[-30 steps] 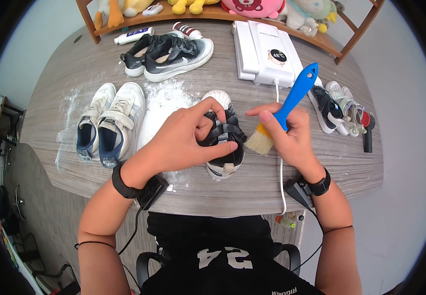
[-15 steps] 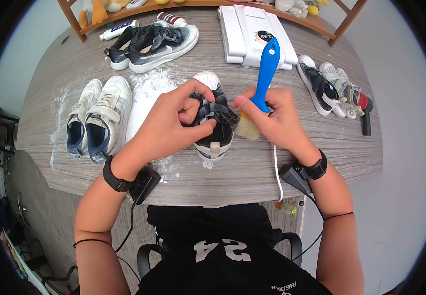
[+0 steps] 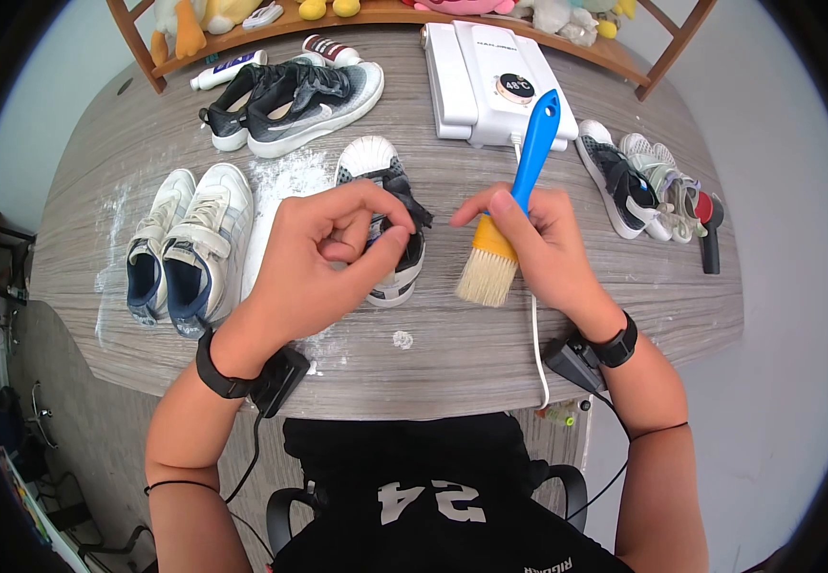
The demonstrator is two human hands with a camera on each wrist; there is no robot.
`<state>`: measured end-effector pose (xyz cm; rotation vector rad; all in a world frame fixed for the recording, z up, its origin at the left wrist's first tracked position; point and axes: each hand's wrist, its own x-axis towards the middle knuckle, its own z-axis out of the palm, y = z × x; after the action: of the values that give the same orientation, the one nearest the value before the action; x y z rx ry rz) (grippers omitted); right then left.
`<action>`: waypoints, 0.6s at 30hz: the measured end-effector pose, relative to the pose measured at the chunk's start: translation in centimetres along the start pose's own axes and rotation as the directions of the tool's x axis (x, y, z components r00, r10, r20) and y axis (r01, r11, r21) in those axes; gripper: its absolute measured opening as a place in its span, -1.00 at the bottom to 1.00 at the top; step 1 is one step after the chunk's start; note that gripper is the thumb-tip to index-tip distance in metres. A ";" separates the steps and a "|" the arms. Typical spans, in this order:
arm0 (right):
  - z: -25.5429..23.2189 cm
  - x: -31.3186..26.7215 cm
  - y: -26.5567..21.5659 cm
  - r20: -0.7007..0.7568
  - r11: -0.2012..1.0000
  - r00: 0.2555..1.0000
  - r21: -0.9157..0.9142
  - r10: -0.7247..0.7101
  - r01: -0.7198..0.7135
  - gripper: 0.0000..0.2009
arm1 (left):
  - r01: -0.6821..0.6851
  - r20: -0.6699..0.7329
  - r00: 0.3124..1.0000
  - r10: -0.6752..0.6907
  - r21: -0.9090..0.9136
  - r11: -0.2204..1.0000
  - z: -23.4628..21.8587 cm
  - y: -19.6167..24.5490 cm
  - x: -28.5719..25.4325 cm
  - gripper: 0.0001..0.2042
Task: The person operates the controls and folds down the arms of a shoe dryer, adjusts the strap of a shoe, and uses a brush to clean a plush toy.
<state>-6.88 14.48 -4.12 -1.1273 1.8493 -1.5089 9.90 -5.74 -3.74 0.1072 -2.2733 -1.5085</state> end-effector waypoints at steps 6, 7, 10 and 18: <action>0.2 -0.4 -0.5 0.052 0.996 0.996 0.062 -0.073 0.070 -0.78 | -0.070 0.147 0.988 0.056 0.093 0.993 -0.4 0.8 -0.1 -0.67; 0.2 -0.5 -0.5 0.053 0.995 0.996 0.061 -0.076 0.073 -0.78 | -0.086 0.162 0.984 0.070 0.092 0.992 -0.3 0.7 -0.1 -0.69; 0.2 -0.4 -0.6 0.068 0.991 0.990 0.065 -0.120 0.115 -0.81 | -0.151 0.139 0.981 0.134 0.118 0.981 -0.1 0.2 -0.1 -0.76; 0.6 -0.8 -0.8 0.091 0.998 0.996 0.062 -0.002 -0.003 -0.77 | -0.193 0.087 0.979 0.183 0.119 0.974 0.1 0.2 0.0 -0.87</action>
<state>-5.75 14.73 -3.65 -1.1472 1.7307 -1.4792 9.90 -5.58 -3.61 -0.1283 -2.3635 -1.2918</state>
